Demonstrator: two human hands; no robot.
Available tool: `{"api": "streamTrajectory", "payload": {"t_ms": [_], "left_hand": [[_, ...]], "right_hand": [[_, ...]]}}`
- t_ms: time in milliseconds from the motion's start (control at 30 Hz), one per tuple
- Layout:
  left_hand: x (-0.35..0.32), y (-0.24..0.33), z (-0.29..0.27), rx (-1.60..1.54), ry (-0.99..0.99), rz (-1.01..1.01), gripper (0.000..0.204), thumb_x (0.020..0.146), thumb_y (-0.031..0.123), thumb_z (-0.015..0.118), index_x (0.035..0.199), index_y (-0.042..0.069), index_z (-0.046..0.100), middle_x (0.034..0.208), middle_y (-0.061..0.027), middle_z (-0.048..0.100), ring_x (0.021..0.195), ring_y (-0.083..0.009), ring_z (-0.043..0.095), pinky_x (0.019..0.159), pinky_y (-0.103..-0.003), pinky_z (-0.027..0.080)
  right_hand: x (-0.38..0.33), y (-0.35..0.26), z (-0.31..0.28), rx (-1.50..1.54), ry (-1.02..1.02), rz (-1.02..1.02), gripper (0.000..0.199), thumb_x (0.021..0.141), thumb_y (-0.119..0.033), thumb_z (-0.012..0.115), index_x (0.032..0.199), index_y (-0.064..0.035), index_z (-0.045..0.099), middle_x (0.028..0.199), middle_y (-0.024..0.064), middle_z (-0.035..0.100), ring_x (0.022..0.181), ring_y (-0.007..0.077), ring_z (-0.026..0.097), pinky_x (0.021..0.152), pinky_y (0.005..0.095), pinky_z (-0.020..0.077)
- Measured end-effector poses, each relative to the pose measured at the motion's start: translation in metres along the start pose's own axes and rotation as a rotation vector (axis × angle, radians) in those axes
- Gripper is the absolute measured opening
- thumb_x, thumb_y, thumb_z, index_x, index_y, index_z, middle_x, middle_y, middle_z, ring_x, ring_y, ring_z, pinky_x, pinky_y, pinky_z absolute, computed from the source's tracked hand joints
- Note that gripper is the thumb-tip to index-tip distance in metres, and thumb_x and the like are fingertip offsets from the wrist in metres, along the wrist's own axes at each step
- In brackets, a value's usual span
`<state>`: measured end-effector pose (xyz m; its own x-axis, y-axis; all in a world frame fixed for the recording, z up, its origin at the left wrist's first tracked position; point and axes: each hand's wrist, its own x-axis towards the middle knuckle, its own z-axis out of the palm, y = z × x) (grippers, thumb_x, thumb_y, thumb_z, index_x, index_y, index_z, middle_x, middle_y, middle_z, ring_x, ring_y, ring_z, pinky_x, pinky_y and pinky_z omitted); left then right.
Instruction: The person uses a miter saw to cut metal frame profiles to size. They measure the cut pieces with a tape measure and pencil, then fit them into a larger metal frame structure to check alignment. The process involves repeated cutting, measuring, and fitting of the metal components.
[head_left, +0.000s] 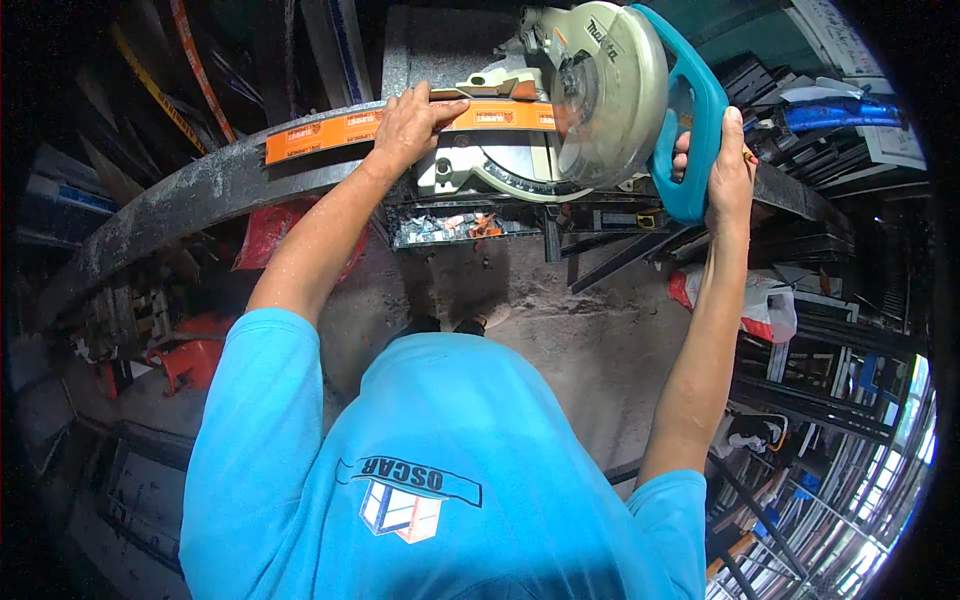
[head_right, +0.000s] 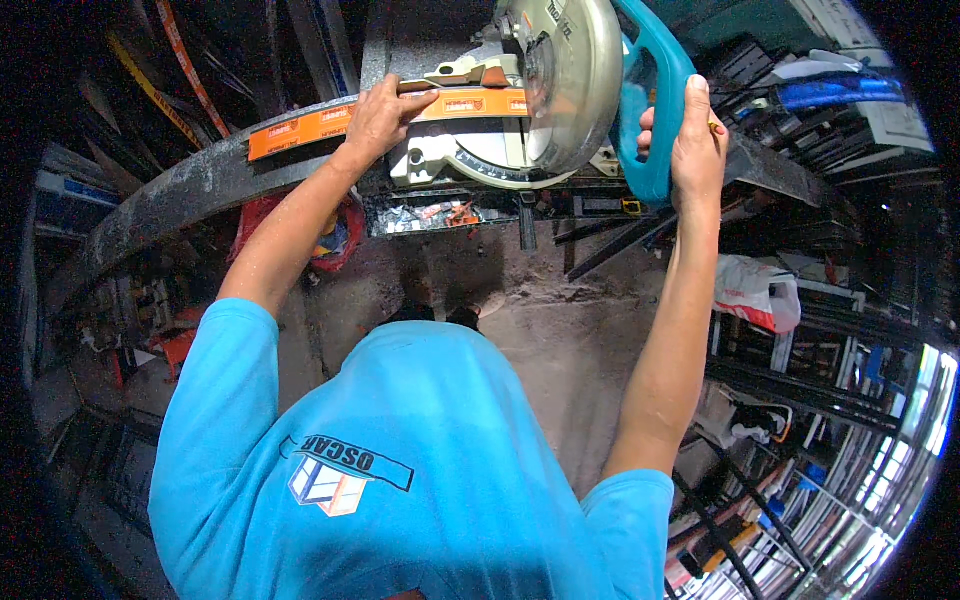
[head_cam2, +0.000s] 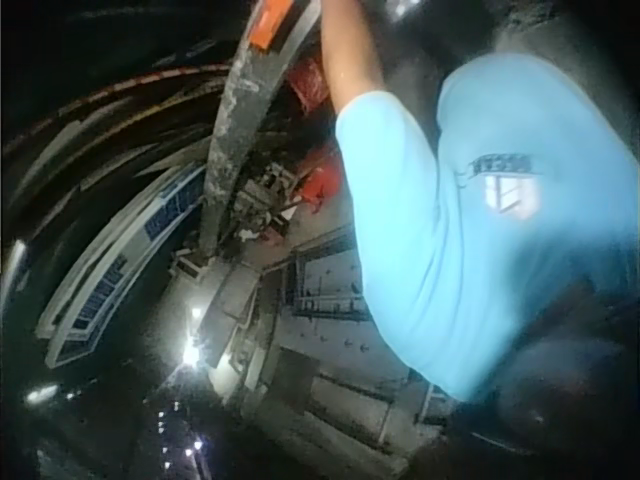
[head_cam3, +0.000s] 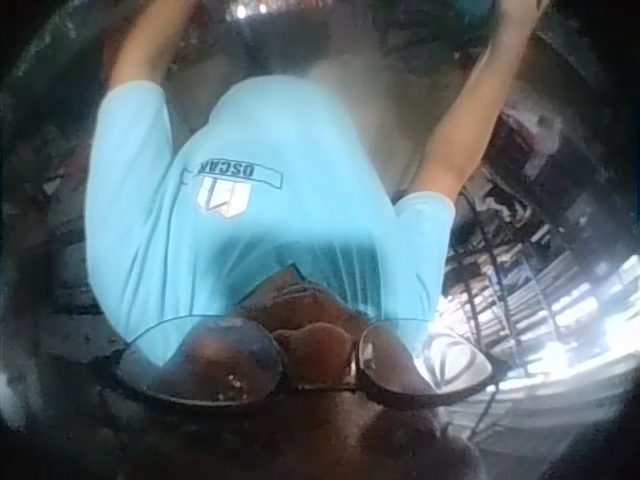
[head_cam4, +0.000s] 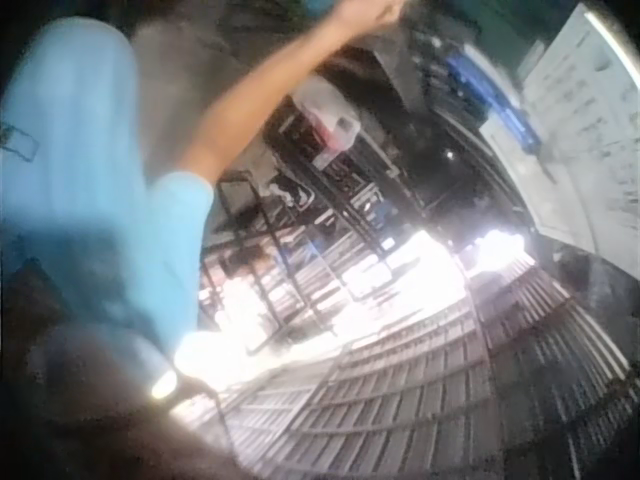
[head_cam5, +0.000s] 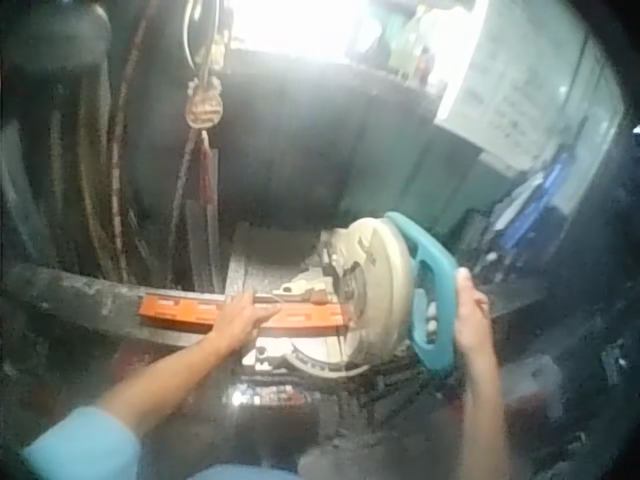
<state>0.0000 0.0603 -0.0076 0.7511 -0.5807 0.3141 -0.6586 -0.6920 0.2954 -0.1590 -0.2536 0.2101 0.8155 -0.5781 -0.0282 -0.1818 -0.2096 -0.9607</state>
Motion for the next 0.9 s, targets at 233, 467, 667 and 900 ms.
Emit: {"api": "streamTrajectory", "payload": {"t_ms": [233, 467, 667, 900], "left_hand": [[-0.001, 0.0, 0.0, 0.022, 0.012, 0.011, 0.051, 0.083, 0.01, 0.069, 0.126, 0.037, 0.065, 0.102, -0.0105, 0.055, 0.097, -0.0287, 0.057, 0.083, -0.041, 0.043], [-0.001, 0.001, -0.002, 0.012, 0.024, 0.027, 0.049, 0.084, 0.01, 0.068, 0.124, 0.037, 0.066, 0.101, -0.0105, 0.055, 0.095, -0.0286, 0.058, 0.081, -0.042, 0.043], [-0.003, -0.002, 0.0, -0.001, 0.069, 0.063, 0.047, 0.085, 0.013, 0.067, 0.125, 0.037, 0.065, 0.103, -0.0124, 0.056, 0.091, -0.0313, 0.058, 0.076, -0.044, 0.045], [-0.006, -0.007, -0.006, -0.007, 0.07, 0.085, 0.043, 0.087, 0.013, 0.064, 0.124, 0.036, 0.066, 0.136, -0.0164, 0.051, 0.11, -0.0335, 0.056, 0.093, -0.046, 0.044]], "right_hand": [[-0.006, -0.004, 0.006, -0.037, 0.02, -0.022, 0.061, 0.098, -0.06, 0.043, 0.086, -0.0041, 0.066, 0.067, 0.0059, 0.063, 0.053, 0.0134, 0.059, 0.051, 0.0293, 0.0483], [-0.003, 0.0, 0.0, 0.005, -0.013, 0.007, 0.06, 0.098, -0.059, 0.044, 0.081, -0.0046, 0.064, 0.066, 0.0063, 0.062, 0.053, 0.0139, 0.058, 0.052, 0.0296, 0.0488], [-0.001, 0.003, -0.001, 0.026, -0.031, -0.025, 0.062, 0.096, -0.06, 0.047, 0.082, -0.0025, 0.065, 0.067, 0.0075, 0.065, 0.052, 0.0137, 0.061, 0.049, 0.0286, 0.0513], [0.006, -0.022, -0.003, -0.064, -0.039, 0.013, 0.064, 0.094, -0.062, 0.049, 0.083, -0.0004, 0.065, 0.069, 0.0095, 0.066, 0.054, 0.0163, 0.063, 0.05, 0.0302, 0.0531]]}}
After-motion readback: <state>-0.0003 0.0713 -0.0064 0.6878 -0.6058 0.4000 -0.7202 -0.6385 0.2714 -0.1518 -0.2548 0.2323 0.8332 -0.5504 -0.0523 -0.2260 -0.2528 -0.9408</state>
